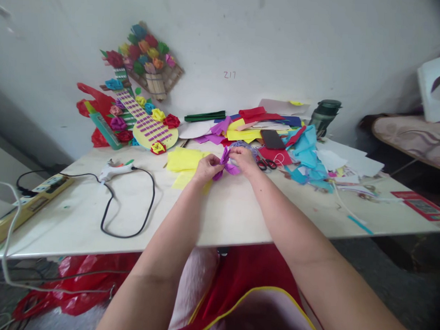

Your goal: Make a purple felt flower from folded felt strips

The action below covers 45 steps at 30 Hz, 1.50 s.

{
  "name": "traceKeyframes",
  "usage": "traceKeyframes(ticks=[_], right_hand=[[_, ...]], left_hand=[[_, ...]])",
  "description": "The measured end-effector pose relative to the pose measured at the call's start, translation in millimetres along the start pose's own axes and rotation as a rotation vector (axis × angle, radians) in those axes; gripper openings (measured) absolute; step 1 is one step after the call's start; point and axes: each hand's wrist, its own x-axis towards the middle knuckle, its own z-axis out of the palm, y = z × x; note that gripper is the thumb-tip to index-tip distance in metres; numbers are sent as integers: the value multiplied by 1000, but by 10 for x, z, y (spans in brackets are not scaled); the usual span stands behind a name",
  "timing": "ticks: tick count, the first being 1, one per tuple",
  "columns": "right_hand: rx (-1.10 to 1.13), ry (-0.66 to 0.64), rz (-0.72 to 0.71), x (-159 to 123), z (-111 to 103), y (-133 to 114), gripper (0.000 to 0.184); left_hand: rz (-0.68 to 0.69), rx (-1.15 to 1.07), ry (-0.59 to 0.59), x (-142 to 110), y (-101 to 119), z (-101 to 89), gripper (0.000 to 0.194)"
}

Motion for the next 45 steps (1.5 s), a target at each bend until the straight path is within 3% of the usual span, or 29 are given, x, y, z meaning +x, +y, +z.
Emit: traceKeyframes(ticks=[4, 8, 20, 31, 37, 45], right_hand=[[0, 63, -27, -8, 8, -13, 7], [9, 42, -52, -37, 9, -59, 9], [-35, 13, -131, -55, 47, -115, 10], [20, -34, -185, -112, 47, -173, 2], [17, -81, -225, -130, 55, -189, 2], [38, -111, -256, -163, 45, -229, 3]], left_hand=[[-49, -77, -13, -36, 62, -7, 33], [-107, -113, -42, -71, 114, -25, 38], [3, 74, 30, -64, 93, -27, 25], [-36, 140, 95, -13, 50, -15, 23], [-125, 64, 125, -30, 68, -24, 26], [-148, -48, 71, -49, 92, -47, 30]])
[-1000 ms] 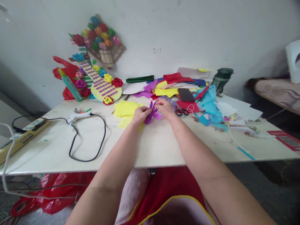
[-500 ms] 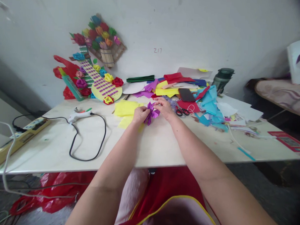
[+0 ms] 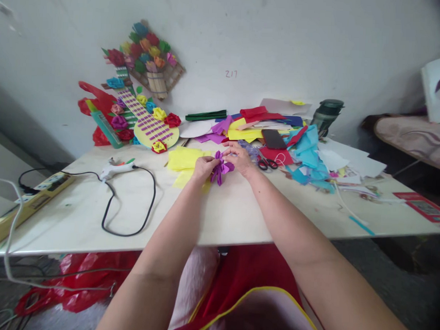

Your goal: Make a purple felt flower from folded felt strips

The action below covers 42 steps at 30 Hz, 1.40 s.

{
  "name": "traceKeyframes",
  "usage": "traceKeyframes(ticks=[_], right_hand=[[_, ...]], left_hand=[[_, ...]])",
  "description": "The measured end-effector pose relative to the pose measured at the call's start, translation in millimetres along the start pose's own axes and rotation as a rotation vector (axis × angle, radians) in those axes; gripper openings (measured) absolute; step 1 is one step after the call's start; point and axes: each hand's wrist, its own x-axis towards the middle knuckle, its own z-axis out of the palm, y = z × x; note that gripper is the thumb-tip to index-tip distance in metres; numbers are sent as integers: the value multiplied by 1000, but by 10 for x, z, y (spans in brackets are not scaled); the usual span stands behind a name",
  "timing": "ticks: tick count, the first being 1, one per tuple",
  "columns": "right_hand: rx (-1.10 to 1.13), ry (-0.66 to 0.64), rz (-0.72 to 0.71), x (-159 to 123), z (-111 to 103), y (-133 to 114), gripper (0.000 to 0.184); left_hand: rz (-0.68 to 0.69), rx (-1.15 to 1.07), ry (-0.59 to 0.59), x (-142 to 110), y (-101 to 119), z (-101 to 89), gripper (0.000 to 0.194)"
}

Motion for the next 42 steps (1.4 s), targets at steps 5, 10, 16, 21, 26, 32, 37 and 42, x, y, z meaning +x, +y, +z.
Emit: traceKeyframes(ticks=[5, 10, 16, 21, 26, 32, 37, 42], right_hand=[[11, -89, -22, -8, -11, -25, 3], [66, -141, -13, -9, 5, -28, 3], [182, 40, 116, 21, 44, 71, 6], [227, 95, 148, 36, 39, 120, 5], [207, 114, 141, 25, 43, 83, 3], [195, 99, 120, 29, 45, 97, 2], [171, 95, 141, 46, 44, 106, 3], [159, 96, 173, 42, 34, 89, 2]], left_hand=[[-3, 77, 42, 31, -24, -2, 27], [-30, 119, 65, 81, -77, -5, 17], [225, -19, 144, 68, -50, 1, 43], [292, 53, 102, 39, -30, 42, 24], [234, -1, -25, 33, -45, 52, 21], [248, -7, -120, 30, -58, 74, 27], [155, -135, -150, 4, -39, 92, 31], [71, -172, -172, -22, 2, 60, 25]])
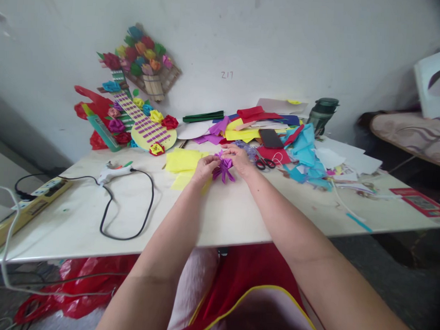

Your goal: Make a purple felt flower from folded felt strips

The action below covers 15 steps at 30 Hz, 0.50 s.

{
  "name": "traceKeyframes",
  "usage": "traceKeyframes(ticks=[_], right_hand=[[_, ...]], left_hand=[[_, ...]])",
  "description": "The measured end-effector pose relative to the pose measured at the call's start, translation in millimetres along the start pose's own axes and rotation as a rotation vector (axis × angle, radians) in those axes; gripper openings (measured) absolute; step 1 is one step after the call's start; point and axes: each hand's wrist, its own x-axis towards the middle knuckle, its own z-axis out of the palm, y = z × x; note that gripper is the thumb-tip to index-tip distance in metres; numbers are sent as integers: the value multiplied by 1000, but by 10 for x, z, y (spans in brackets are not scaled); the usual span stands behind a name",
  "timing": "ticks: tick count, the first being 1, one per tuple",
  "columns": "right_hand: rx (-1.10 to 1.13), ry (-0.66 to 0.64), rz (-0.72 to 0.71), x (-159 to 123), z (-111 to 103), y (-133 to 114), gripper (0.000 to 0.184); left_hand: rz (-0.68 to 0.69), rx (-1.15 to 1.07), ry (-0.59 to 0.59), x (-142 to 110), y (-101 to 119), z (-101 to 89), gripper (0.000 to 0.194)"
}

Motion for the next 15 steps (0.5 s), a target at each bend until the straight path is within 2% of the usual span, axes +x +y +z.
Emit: traceKeyframes(ticks=[8, 15], right_hand=[[-39, -7, -12, 22, -13, 53, 2], [-78, -55, -15, -5, -27, 4, 7]], left_hand=[[6, 42, 15, 12, -25, 1, 27], [115, 193, 33, 59, -102, -25, 16]])
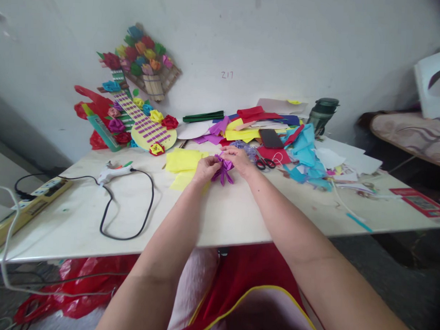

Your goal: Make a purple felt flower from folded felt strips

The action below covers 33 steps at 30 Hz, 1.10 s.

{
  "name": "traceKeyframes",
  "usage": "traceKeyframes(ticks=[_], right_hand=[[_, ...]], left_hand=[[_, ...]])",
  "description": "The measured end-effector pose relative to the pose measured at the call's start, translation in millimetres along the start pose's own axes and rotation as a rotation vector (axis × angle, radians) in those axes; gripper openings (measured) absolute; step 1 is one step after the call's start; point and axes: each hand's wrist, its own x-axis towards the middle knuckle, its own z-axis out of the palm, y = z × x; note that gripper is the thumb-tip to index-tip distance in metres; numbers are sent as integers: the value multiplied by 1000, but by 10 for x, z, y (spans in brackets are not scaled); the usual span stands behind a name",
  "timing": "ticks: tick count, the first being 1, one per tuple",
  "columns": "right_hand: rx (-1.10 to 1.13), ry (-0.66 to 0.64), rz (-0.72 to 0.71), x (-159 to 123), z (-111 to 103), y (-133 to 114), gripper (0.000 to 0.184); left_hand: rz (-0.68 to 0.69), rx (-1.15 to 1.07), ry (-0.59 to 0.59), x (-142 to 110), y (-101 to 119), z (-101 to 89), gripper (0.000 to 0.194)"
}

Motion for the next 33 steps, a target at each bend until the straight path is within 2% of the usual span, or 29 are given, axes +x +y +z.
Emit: traceKeyframes(ticks=[4, 8, 10, 14, 20, 23, 29, 33], right_hand=[[-14, 31, 20, -11, -18, -49, 10], [-56, 66, 80, 12, -20, -53, 27], [-50, 61, 109, 29, -17, -38, 30], [-35, 28, 180, 51, -20, 11, 24], [-99, -76, 173, 42, -45, 44, 8], [-131, -79, 196, 16, -40, 11, 5], [-125, -77, 254, -19, -38, -39, 12], [-145, -67, 277, -27, -44, -57, 17]], left_hand=[[29, 31, 13, 15, -28, -2, 13], [41, 43, 39, 22, -27, 7, 13], [56, 50, 59, 20, -20, 11, 12], [69, 67, 71, 10, -7, 16, 13], [94, 146, 77, 0, -12, 25, 15], [133, 207, 63, -4, -14, 25, 14], [167, 259, 56, -38, 36, 17, 10], [156, 248, 21, -58, 77, 8, 19]])
